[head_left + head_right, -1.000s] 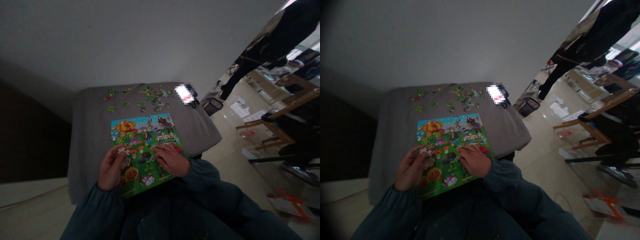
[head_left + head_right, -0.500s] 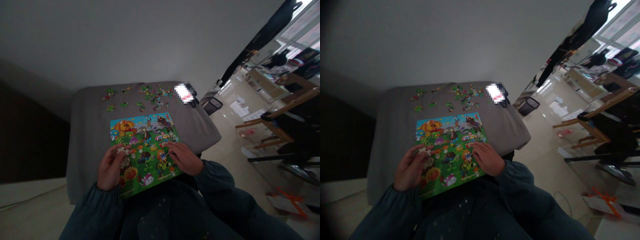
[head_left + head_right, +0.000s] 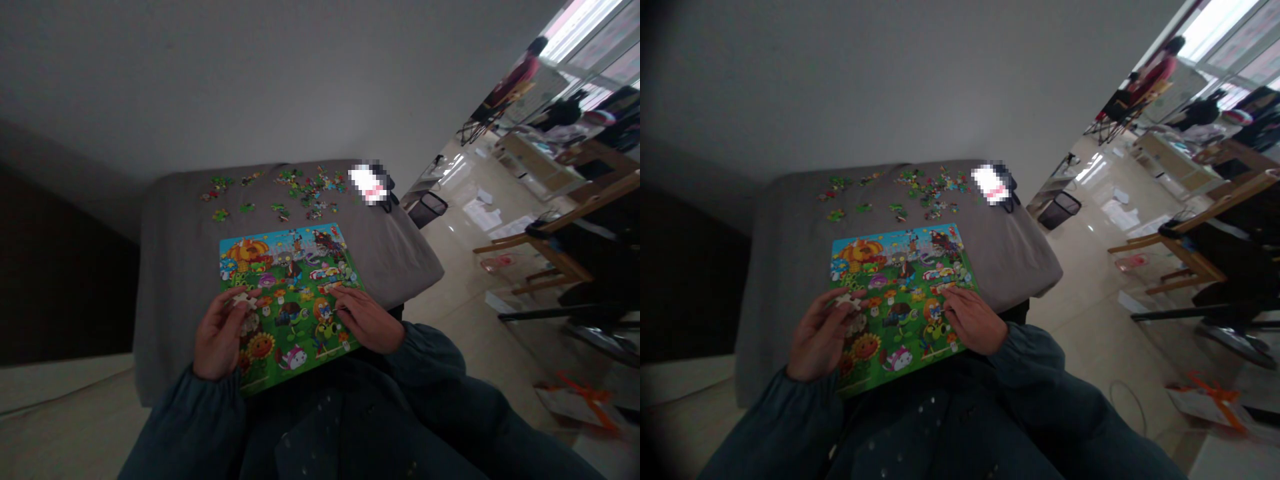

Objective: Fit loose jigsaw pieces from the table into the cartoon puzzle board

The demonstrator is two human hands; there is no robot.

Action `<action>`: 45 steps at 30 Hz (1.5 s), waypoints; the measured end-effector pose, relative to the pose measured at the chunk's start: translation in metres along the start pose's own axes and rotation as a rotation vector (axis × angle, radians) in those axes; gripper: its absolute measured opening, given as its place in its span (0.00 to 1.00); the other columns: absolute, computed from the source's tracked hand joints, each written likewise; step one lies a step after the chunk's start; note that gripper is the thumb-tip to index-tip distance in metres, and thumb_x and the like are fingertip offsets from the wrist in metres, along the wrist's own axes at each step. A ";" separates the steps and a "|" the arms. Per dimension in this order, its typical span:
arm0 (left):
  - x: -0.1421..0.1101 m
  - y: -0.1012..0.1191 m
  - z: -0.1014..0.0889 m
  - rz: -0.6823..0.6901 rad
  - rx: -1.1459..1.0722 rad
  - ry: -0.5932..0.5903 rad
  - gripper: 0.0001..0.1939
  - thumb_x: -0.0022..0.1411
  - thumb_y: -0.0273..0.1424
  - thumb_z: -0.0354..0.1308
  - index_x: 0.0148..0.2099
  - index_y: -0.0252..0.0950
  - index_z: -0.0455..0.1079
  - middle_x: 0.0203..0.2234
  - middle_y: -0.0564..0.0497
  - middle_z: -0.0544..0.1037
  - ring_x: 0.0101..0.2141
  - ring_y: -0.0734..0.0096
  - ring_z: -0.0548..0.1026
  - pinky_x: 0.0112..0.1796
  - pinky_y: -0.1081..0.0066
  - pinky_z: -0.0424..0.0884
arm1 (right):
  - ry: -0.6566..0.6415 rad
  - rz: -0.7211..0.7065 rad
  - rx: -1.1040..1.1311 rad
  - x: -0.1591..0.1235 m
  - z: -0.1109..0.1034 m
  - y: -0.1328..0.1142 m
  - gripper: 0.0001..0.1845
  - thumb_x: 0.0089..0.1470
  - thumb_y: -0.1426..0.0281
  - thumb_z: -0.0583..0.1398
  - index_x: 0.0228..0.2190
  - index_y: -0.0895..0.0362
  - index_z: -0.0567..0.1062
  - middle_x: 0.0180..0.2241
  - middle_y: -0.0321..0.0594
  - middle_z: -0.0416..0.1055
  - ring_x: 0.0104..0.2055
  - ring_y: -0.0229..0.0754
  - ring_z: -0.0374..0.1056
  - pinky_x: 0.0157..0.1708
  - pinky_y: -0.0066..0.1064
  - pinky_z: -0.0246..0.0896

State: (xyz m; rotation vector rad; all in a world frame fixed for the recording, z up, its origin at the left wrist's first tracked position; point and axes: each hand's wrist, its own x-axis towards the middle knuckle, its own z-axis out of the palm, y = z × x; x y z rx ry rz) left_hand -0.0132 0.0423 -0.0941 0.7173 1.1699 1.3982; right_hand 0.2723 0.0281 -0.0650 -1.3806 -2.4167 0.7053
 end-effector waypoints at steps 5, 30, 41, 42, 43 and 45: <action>0.001 0.000 0.001 -0.008 -0.008 0.004 0.21 0.48 0.39 0.73 0.43 0.39 0.73 0.36 0.48 0.83 0.33 0.65 0.82 0.38 0.67 0.79 | -0.003 -0.013 0.001 -0.002 0.001 0.002 0.08 0.67 0.72 0.50 0.42 0.57 0.69 0.61 0.51 0.67 0.67 0.47 0.58 0.64 0.47 0.58; 0.001 0.001 0.000 -0.016 -0.046 0.001 0.23 0.45 0.39 0.75 0.43 0.39 0.74 0.35 0.49 0.84 0.32 0.68 0.82 0.37 0.70 0.79 | -0.016 -0.174 -0.075 0.044 -0.008 -0.006 0.08 0.66 0.74 0.51 0.40 0.59 0.70 0.58 0.54 0.68 0.64 0.48 0.62 0.62 0.45 0.59; 0.000 0.000 0.000 -0.006 -0.026 -0.020 0.21 0.48 0.39 0.73 0.44 0.40 0.74 0.35 0.51 0.84 0.32 0.69 0.82 0.39 0.70 0.79 | -0.027 -0.167 -0.144 0.058 0.009 0.002 0.11 0.66 0.75 0.50 0.43 0.59 0.71 0.57 0.52 0.70 0.64 0.49 0.61 0.64 0.49 0.57; 0.000 0.000 0.000 -0.008 -0.028 -0.022 0.21 0.48 0.39 0.73 0.44 0.40 0.75 0.35 0.51 0.84 0.32 0.69 0.82 0.39 0.70 0.79 | -0.031 -0.167 -0.139 0.058 0.009 0.003 0.11 0.65 0.75 0.50 0.43 0.59 0.71 0.57 0.52 0.69 0.64 0.49 0.61 0.64 0.49 0.57; -0.001 0.000 0.000 -0.009 -0.033 -0.022 0.21 0.48 0.39 0.73 0.44 0.40 0.75 0.35 0.51 0.84 0.33 0.69 0.82 0.39 0.71 0.78 | -0.036 -0.168 -0.133 0.058 0.009 0.003 0.11 0.65 0.75 0.50 0.43 0.59 0.71 0.58 0.52 0.69 0.64 0.49 0.61 0.64 0.49 0.57; -0.001 0.001 0.000 -0.011 -0.046 -0.019 0.21 0.48 0.39 0.74 0.44 0.40 0.75 0.35 0.51 0.84 0.33 0.70 0.82 0.40 0.71 0.78 | -0.042 -0.166 -0.118 0.058 0.008 0.003 0.10 0.65 0.75 0.51 0.43 0.59 0.71 0.58 0.53 0.69 0.64 0.50 0.61 0.64 0.48 0.58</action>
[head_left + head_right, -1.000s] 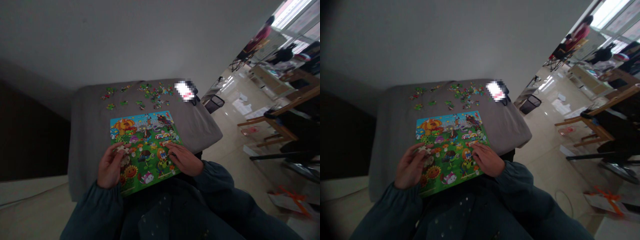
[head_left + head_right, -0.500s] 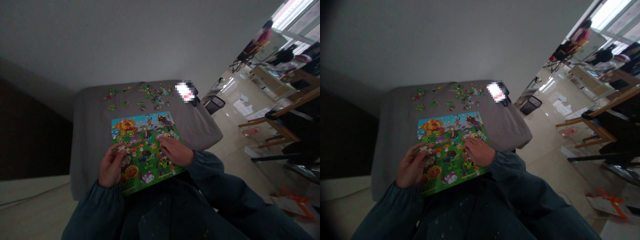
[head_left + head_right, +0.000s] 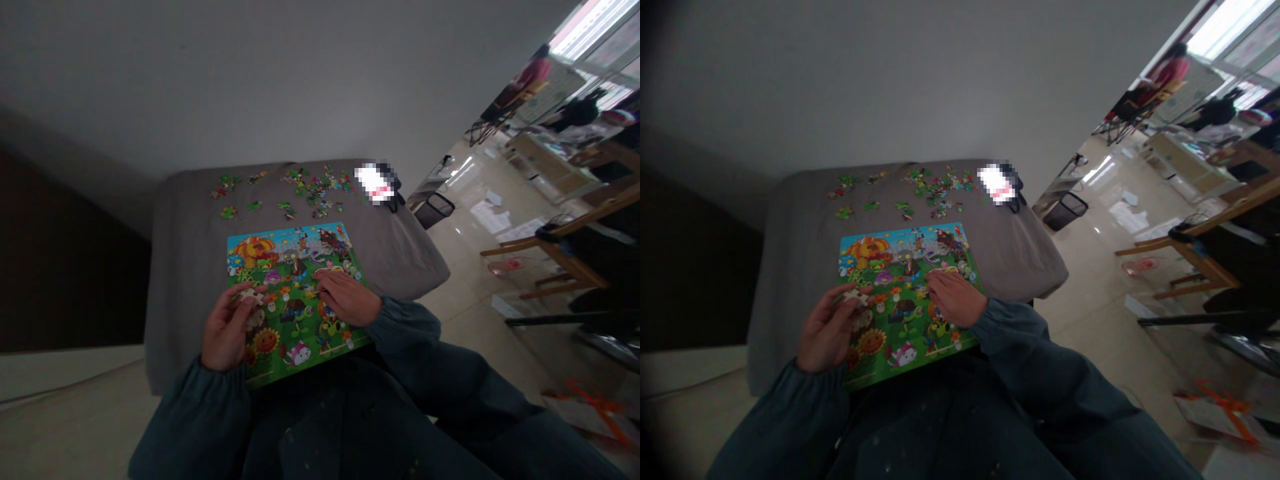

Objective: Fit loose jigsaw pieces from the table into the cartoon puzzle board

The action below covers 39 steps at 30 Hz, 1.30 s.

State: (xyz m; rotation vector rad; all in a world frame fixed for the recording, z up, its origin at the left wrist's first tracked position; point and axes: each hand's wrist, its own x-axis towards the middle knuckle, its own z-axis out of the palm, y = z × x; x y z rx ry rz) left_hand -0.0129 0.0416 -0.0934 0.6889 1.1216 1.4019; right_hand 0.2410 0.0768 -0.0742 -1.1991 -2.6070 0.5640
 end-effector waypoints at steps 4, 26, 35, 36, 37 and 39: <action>0.001 0.002 -0.001 -0.045 -0.060 -0.008 0.21 0.47 0.38 0.74 0.43 0.40 0.75 0.39 0.49 0.84 0.36 0.68 0.82 0.39 0.72 0.78 | 0.006 0.005 0.029 -0.002 -0.003 -0.001 0.09 0.65 0.75 0.51 0.41 0.59 0.71 0.57 0.55 0.69 0.64 0.50 0.62 0.62 0.48 0.59; 0.002 0.022 -0.019 -0.277 -0.363 -0.065 0.22 0.58 0.46 0.56 0.48 0.38 0.76 0.36 0.45 0.78 0.27 0.73 0.72 0.27 0.72 0.73 | 0.353 0.176 0.538 -0.071 -0.015 -0.039 0.06 0.61 0.68 0.60 0.39 0.54 0.78 0.35 0.39 0.79 0.37 0.40 0.76 0.37 0.29 0.72; -0.004 0.024 -0.012 -0.270 -0.237 -0.153 0.23 0.49 0.24 0.58 0.49 0.44 0.72 0.54 0.45 0.77 0.59 0.61 0.71 0.59 0.60 0.65 | 0.366 0.224 0.591 -0.079 -0.011 -0.029 0.07 0.60 0.67 0.61 0.38 0.54 0.79 0.36 0.40 0.80 0.37 0.41 0.76 0.36 0.31 0.74; -0.007 0.025 -0.012 -0.254 -0.202 -0.162 0.24 0.48 0.22 0.58 0.48 0.45 0.71 0.53 0.46 0.77 0.59 0.62 0.71 0.60 0.59 0.64 | 0.370 0.237 0.594 -0.081 -0.011 -0.027 0.07 0.60 0.66 0.61 0.38 0.54 0.79 0.36 0.40 0.80 0.37 0.42 0.77 0.37 0.31 0.74; -0.011 0.027 -0.012 -0.237 -0.170 -0.164 0.25 0.48 0.20 0.60 0.48 0.47 0.70 0.53 0.47 0.77 0.60 0.62 0.70 0.60 0.59 0.63 | 0.378 0.252 0.593 -0.083 -0.011 -0.024 0.07 0.60 0.66 0.61 0.38 0.53 0.79 0.36 0.41 0.80 0.37 0.42 0.77 0.37 0.32 0.74; -0.017 0.031 -0.014 -0.211 -0.132 -0.152 0.27 0.48 0.20 0.63 0.49 0.50 0.67 0.53 0.49 0.78 0.60 0.63 0.70 0.59 0.59 0.64 | 0.399 0.274 0.596 -0.087 -0.010 -0.018 0.07 0.60 0.65 0.61 0.38 0.53 0.79 0.37 0.41 0.80 0.39 0.43 0.77 0.40 0.34 0.74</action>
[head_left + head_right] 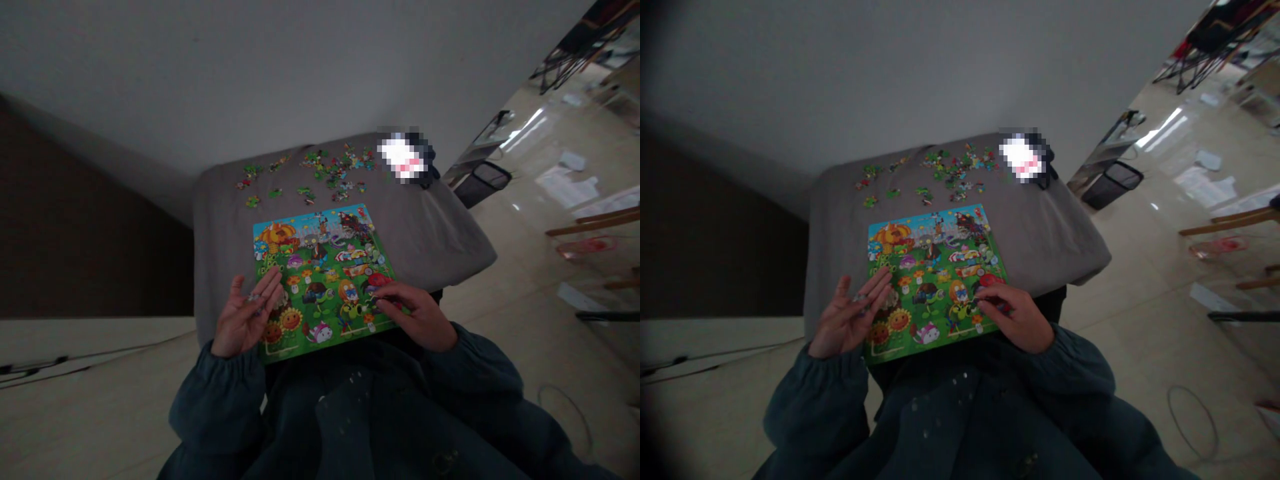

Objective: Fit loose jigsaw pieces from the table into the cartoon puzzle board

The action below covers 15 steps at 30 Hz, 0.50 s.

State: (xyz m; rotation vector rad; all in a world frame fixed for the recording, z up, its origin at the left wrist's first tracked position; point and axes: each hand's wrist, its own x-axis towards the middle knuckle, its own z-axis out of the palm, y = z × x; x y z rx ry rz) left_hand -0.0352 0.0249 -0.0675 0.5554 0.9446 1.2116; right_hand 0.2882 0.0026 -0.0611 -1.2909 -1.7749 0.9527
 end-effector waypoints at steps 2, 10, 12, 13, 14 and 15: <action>-0.005 0.003 -0.002 0.002 0.010 0.034 0.29 0.48 0.20 0.66 0.49 0.53 0.65 0.53 0.50 0.78 0.59 0.62 0.71 0.58 0.60 0.67 | 0.024 0.018 0.015 -0.001 -0.004 0.007 0.08 0.60 0.65 0.62 0.39 0.54 0.79 0.38 0.41 0.80 0.38 0.43 0.77 0.40 0.35 0.74; -0.007 0.043 0.005 -0.328 -0.005 0.188 0.16 0.47 0.25 0.62 0.40 0.42 0.75 0.52 0.40 0.78 0.56 0.51 0.73 0.49 0.61 0.77 | 0.212 0.172 0.169 0.006 -0.028 0.051 0.13 0.57 0.57 0.64 0.36 0.55 0.79 0.33 0.40 0.80 0.32 0.41 0.75 0.33 0.33 0.74; -0.003 0.055 0.018 -0.267 0.076 0.149 0.22 0.49 0.23 0.61 0.47 0.43 0.75 0.52 0.41 0.78 0.57 0.53 0.73 0.51 0.61 0.76 | 0.259 0.185 0.198 0.016 -0.036 0.065 0.15 0.55 0.56 0.65 0.36 0.55 0.78 0.31 0.39 0.79 0.30 0.40 0.74 0.31 0.33 0.73; 0.001 0.059 0.026 -0.224 0.129 0.119 0.24 0.50 0.23 0.61 0.51 0.43 0.75 0.52 0.41 0.78 0.57 0.54 0.73 0.52 0.61 0.76 | 0.283 0.184 0.205 0.022 -0.039 0.072 0.16 0.54 0.56 0.65 0.35 0.55 0.78 0.31 0.39 0.79 0.30 0.40 0.74 0.31 0.33 0.73; 0.008 0.060 0.033 -0.188 0.184 0.084 0.24 0.52 0.24 0.60 0.53 0.43 0.74 0.52 0.42 0.78 0.57 0.55 0.73 0.52 0.61 0.76 | 0.307 0.178 0.211 0.028 -0.042 0.077 0.16 0.53 0.56 0.66 0.35 0.55 0.78 0.31 0.39 0.79 0.30 0.39 0.73 0.32 0.33 0.72; 0.016 0.060 0.040 -0.157 0.238 0.048 0.24 0.54 0.25 0.61 0.55 0.42 0.73 0.53 0.42 0.78 0.56 0.55 0.74 0.52 0.61 0.76 | 0.334 0.169 0.211 0.035 -0.045 0.082 0.16 0.53 0.55 0.65 0.35 0.56 0.78 0.31 0.39 0.79 0.30 0.39 0.73 0.32 0.33 0.72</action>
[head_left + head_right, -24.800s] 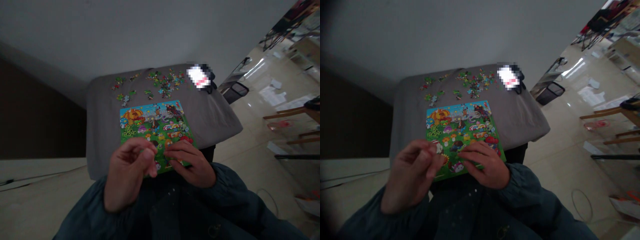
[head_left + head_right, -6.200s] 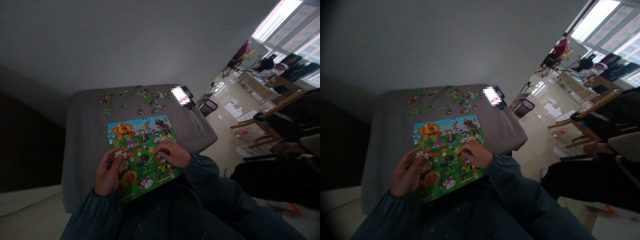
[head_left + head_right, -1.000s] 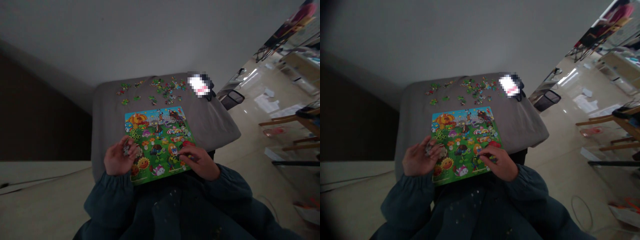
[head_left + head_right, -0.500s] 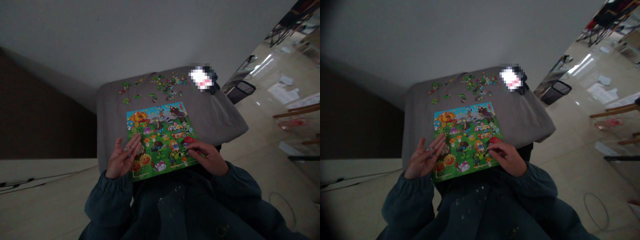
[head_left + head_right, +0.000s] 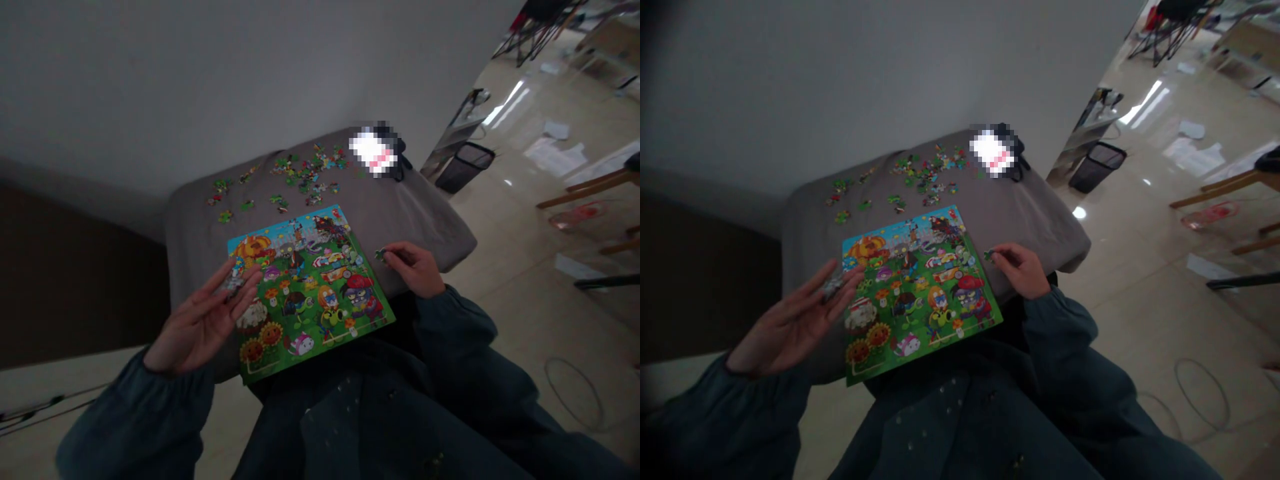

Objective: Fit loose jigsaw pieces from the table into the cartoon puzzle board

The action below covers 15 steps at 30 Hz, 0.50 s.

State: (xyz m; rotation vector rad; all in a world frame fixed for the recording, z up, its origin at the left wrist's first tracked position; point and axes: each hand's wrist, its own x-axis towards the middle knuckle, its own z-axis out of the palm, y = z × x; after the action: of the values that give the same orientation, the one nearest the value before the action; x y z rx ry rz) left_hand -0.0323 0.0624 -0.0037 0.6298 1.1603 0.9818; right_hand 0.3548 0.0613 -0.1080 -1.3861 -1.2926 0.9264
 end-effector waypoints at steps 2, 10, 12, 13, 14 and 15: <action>0.022 0.001 0.014 0.048 0.111 -0.068 0.23 0.56 0.29 0.63 0.56 0.41 0.73 0.53 0.43 0.78 0.53 0.55 0.76 0.50 0.61 0.77 | 0.048 -0.026 -0.005 0.014 -0.001 0.004 0.17 0.53 0.55 0.65 0.35 0.56 0.78 0.30 0.39 0.78 0.29 0.39 0.72 0.32 0.33 0.71; 0.125 0.005 0.073 0.281 1.007 -0.287 0.20 0.52 0.45 0.68 0.41 0.36 0.82 0.33 0.46 0.83 0.33 0.59 0.79 0.38 0.65 0.75 | 0.056 -0.075 -0.039 0.024 -0.004 0.012 0.16 0.54 0.56 0.63 0.36 0.57 0.77 0.30 0.39 0.78 0.30 0.39 0.72 0.33 0.33 0.69; 0.142 0.008 0.089 0.336 1.091 -0.309 0.17 0.51 0.42 0.69 0.40 0.37 0.82 0.32 0.47 0.83 0.32 0.61 0.78 0.37 0.67 0.74 | 0.042 -0.077 -0.026 0.024 -0.005 0.012 0.16 0.55 0.57 0.63 0.36 0.56 0.77 0.31 0.39 0.78 0.31 0.39 0.72 0.33 0.33 0.69; 0.149 0.009 0.096 0.326 1.104 -0.325 0.16 0.50 0.41 0.69 0.39 0.37 0.83 0.31 0.48 0.83 0.31 0.62 0.78 0.36 0.67 0.73 | 0.037 -0.077 -0.021 0.024 -0.006 0.012 0.15 0.55 0.57 0.62 0.36 0.57 0.77 0.31 0.40 0.78 0.31 0.39 0.72 0.32 0.33 0.68; 0.156 0.009 0.102 0.302 1.104 -0.336 0.16 0.49 0.40 0.70 0.39 0.37 0.83 0.29 0.48 0.83 0.30 0.64 0.77 0.34 0.68 0.73 | 0.034 -0.078 -0.018 0.024 -0.006 0.012 0.15 0.55 0.57 0.62 0.36 0.57 0.77 0.31 0.40 0.78 0.31 0.39 0.72 0.32 0.32 0.68; 0.161 0.008 0.108 0.272 1.100 -0.342 0.15 0.48 0.39 0.70 0.38 0.36 0.82 0.27 0.48 0.82 0.28 0.65 0.76 0.33 0.68 0.72 | 0.033 -0.080 -0.019 0.024 -0.007 0.012 0.15 0.55 0.58 0.62 0.36 0.57 0.77 0.31 0.40 0.78 0.31 0.39 0.71 0.32 0.32 0.68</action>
State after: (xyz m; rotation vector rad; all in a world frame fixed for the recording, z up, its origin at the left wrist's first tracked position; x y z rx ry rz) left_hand 0.0808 0.2166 -0.0375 1.7893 1.2630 0.3391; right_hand 0.3674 0.0848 -0.1155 -1.3491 -1.3258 0.8355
